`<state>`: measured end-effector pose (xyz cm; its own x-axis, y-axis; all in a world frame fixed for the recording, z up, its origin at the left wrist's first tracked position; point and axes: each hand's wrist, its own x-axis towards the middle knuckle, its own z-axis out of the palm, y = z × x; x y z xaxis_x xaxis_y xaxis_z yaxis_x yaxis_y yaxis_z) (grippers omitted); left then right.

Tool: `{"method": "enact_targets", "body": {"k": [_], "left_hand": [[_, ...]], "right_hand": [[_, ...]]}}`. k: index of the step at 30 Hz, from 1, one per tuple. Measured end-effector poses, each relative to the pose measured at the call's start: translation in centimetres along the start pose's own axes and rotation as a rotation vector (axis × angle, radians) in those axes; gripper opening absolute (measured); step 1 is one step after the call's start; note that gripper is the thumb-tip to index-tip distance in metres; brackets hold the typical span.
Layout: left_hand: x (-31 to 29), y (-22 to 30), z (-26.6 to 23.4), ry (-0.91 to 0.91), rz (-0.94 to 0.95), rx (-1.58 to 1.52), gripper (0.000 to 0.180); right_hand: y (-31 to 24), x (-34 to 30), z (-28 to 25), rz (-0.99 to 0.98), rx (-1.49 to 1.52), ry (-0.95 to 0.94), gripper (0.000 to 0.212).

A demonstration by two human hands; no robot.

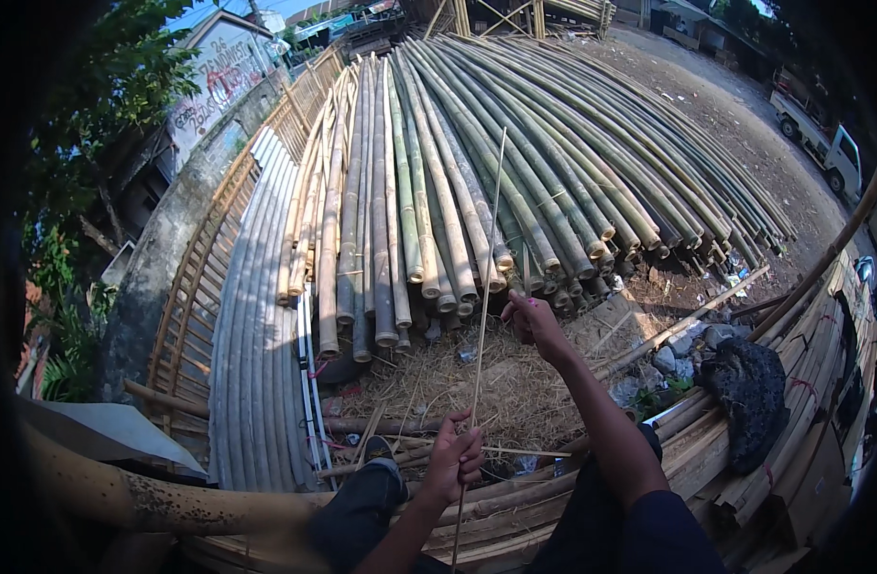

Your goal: The person whittles a thin bamboo strip with a knife, repeatedly scraping the blade along its length while rotating the strip. They occasionally pull away loose fibers by hand while seated above a large pile of bamboo poles.

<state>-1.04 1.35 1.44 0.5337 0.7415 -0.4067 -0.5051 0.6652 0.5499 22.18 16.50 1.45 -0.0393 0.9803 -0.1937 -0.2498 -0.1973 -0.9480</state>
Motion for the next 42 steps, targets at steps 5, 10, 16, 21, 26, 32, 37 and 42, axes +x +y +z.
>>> {"method": "enact_targets", "body": {"k": [5, 10, 16, 21, 26, 32, 37, 42], "left_hand": [[0.2, 1.0, 0.1, -0.012, -0.003, 0.0, 0.023], [1.0, -0.9, -0.4, 0.033, 0.098, 0.19, 0.021], [1.3, 0.6, -0.5, 0.038, 0.055, 0.099, 0.02], [1.4, 1.2, -1.5, 0.096, 0.11, 0.013, 0.024], [1.2, 1.6, -1.2, 0.102, 0.093, 0.026, 0.025], [0.7, 0.1, -0.8, 0.081, 0.052, 0.13, 0.025], [-0.1, -2.3, 0.6, 0.019, -0.071, 0.128, 0.019], [0.1, -0.7, 0.5, 0.019, 0.02, 0.143, 0.047]], "right_hand": [[0.2, -1.3, 3.4, 0.03, 0.11, -0.254, 0.033], [1.1, -1.6, 4.3, 0.055, -0.009, -0.184, 0.023], [0.8, -2.4, 5.5, -0.275, -0.333, -0.02, 0.025], [1.0, -2.0, 4.5, -0.426, -0.498, 0.209, 0.021], [2.7, -2.8, 5.2, -0.35, -0.934, -0.303, 0.031], [4.1, -2.8, 5.0, -0.611, -1.222, -0.293, 0.025], [2.0, -0.1, 0.7, -0.347, -1.051, 0.096, 0.027], [0.7, -0.7, 1.7, -0.294, -1.022, -0.111, 0.029]]}}
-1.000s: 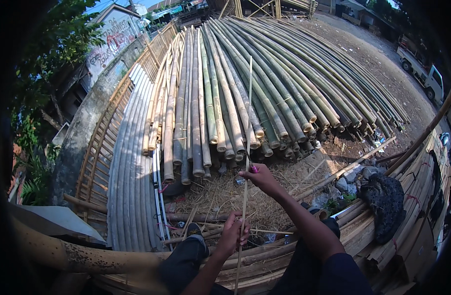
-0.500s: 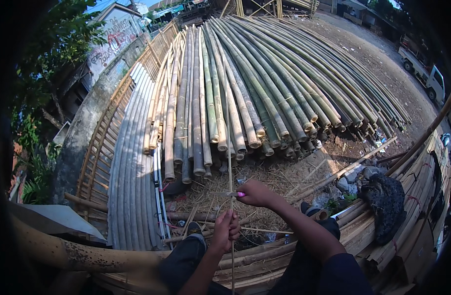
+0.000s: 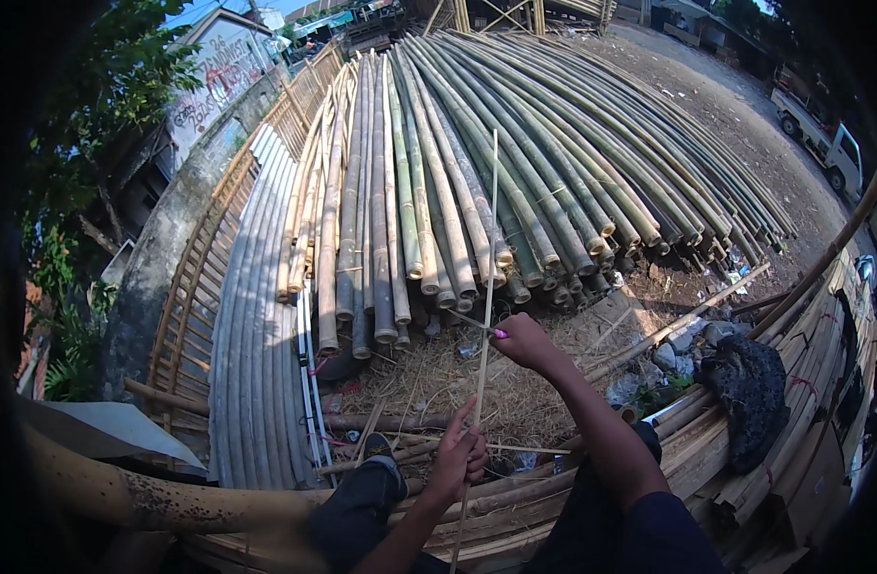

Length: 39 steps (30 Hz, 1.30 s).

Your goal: The person whittles a thin bamboo strip with a knife, repeatedly scraping the blade along its length while rotating the strip. They occasionally pull away loose fibers by hand while seated above a large pile of bamboo poles.

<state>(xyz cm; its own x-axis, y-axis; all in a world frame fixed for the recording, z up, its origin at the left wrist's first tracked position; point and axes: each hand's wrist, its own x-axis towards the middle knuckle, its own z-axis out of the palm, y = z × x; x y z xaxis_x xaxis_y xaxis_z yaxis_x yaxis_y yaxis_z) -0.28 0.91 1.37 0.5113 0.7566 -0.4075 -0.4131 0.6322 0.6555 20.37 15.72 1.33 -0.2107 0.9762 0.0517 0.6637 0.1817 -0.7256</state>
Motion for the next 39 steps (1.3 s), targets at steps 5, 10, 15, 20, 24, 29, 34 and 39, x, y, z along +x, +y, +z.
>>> {"method": "enact_targets", "body": {"k": [5, 10, 15, 20, 24, 29, 34, 39], "left_hand": [[-0.3, 1.9, -0.7, -0.005, -0.014, -0.172, 0.047], [-0.8, 1.3, -1.3, -0.023, -0.008, -0.235, 0.047], [-1.9, -0.3, 0.2, -0.156, -0.17, -0.161, 0.044], [-1.6, -0.6, 0.9, -0.14, -0.153, -0.216, 0.045], [-0.3, 1.0, -0.4, -0.017, -0.003, -0.148, 0.046], [-0.2, 1.0, -0.9, 0.116, 0.124, -0.021, 0.046], [-1.5, -0.1, -0.1, 0.128, 0.081, 0.086, 0.044], [-1.7, -0.9, 1.2, -0.028, -0.039, -0.072, 0.043]], "right_hand": [[-1.0, -1.0, 2.8, -0.243, 0.044, -0.23, 0.03], [-1.1, -0.9, 3.4, -0.381, -0.163, -0.048, 0.028], [4.0, 0.8, 0.8, 0.056, 0.037, 0.343, 0.031], [4.8, 0.3, -2.2, 0.053, 0.029, 0.387, 0.03], [0.5, -0.2, 0.5, -0.145, -0.059, -0.06, 0.03], [-1.8, -1.8, 4.8, -0.396, -0.13, -0.219, 0.032], [-0.6, -1.0, 3.7, -0.226, -0.214, 0.087, 0.025], [3.5, 0.3, 0.4, -0.015, -0.081, 0.095, 0.029]]}}
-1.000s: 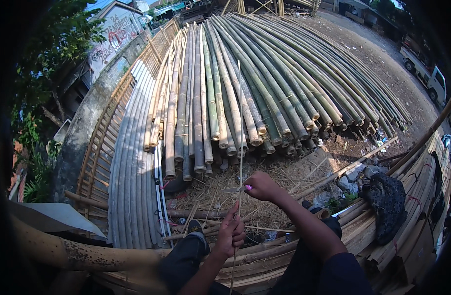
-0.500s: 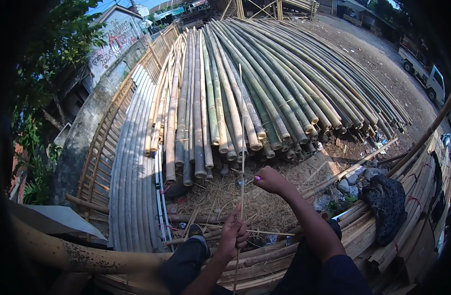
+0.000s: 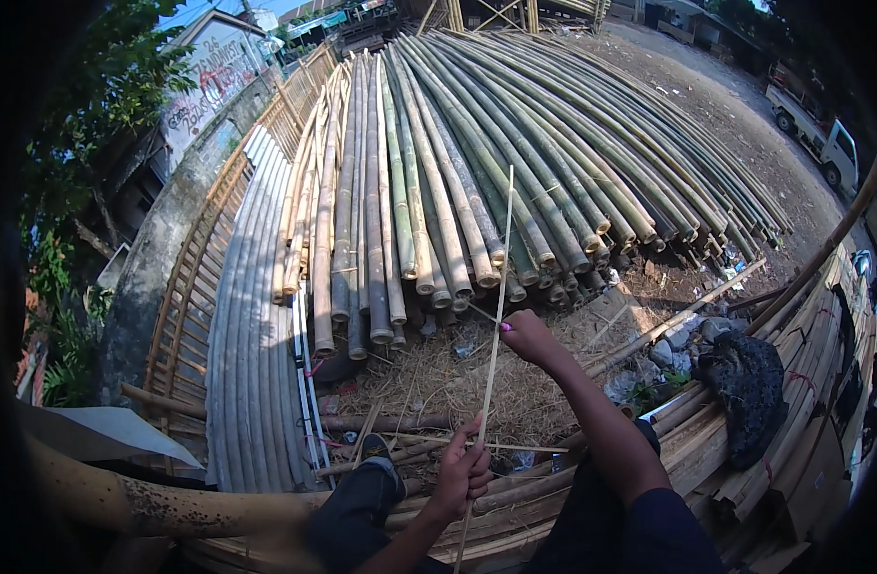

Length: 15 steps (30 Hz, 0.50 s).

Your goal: The person whittles a thin bamboo strip with a knife, repeatedly scraping the blade along its length while rotating the strip. They occasionally pull away loose fibers by hand while seated above a large pile of bamboo poles.

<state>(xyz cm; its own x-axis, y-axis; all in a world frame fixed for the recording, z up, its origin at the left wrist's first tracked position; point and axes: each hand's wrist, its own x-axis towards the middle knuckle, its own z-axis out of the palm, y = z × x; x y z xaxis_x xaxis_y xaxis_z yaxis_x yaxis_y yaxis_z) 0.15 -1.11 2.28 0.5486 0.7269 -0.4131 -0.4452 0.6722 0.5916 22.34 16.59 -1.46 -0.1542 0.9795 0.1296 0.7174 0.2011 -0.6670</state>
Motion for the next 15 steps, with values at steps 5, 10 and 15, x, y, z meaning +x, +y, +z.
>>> {"method": "enact_targets", "body": {"k": [5, 10, 15], "left_hand": [[0.7, 1.7, -1.4, 0.055, 0.036, -0.058, 0.042], [0.4, 2.0, -1.8, 0.074, 0.096, 0.005, 0.043], [-0.2, 0.5, -0.3, -0.043, 0.003, 0.118, 0.041]], "right_hand": [[-3.3, -1.0, 1.9, -0.288, 0.206, -0.341, 0.036], [-5.2, -2.0, 2.8, -0.348, 0.078, -0.188, 0.031], [0.1, 0.3, -1.3, 0.097, 0.043, 0.143, 0.028]]}}
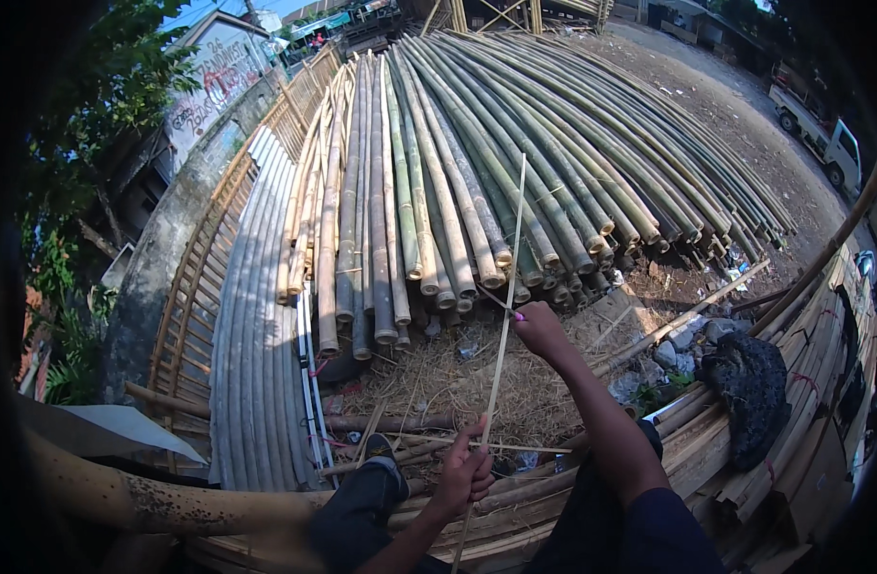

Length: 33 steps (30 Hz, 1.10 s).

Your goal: The person whittles a thin bamboo strip with a knife, repeatedly scraping the blade along its length while rotating the strip. They occasionally pull away loose fibers by hand while seated above a large pile of bamboo poles.

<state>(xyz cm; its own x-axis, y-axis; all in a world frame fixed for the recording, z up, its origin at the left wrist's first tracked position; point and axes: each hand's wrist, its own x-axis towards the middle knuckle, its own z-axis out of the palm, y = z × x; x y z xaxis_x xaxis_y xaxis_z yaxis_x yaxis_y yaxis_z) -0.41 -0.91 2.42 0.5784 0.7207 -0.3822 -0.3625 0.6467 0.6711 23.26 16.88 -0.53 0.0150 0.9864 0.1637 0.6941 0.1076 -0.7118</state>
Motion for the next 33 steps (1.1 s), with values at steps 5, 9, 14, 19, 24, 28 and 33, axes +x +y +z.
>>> {"method": "enact_targets", "body": {"k": [5, 9, 14, 19, 24, 28, 33], "left_hand": [[0.9, 0.3, -1.0, -0.004, -0.011, -0.092, 0.042], [1.4, 1.6, -2.2, 0.08, 0.052, -0.093, 0.044], [0.5, 1.8, -1.9, 0.016, 0.0, -0.143, 0.043], [0.0, 0.9, -0.4, -0.089, -0.075, -0.117, 0.042], [0.6, 0.2, 0.0, -0.103, -0.12, -0.17, 0.042], [1.0, 1.8, -1.3, -0.042, -0.028, -0.233, 0.042], [-0.1, 5.3, -3.1, -0.034, 0.11, -0.297, 0.035]], "right_hand": [[-0.5, -0.2, 0.5, -0.061, 0.1, -0.169, 0.029], [-3.8, -2.1, 2.9, -0.446, 0.107, -0.501, 0.035], [-4.0, -2.2, 2.0, -0.557, -0.04, -0.286, 0.031], [1.5, 0.5, -0.7, -0.011, 0.042, 0.093, 0.03], [3.3, 0.2, -2.2, 0.012, 0.156, 0.093, 0.033], [-3.6, -2.1, 1.7, -0.212, 0.018, -0.275, 0.031], [-9.1, -7.0, 3.0, -0.326, -0.074, -0.382, 0.028]]}}
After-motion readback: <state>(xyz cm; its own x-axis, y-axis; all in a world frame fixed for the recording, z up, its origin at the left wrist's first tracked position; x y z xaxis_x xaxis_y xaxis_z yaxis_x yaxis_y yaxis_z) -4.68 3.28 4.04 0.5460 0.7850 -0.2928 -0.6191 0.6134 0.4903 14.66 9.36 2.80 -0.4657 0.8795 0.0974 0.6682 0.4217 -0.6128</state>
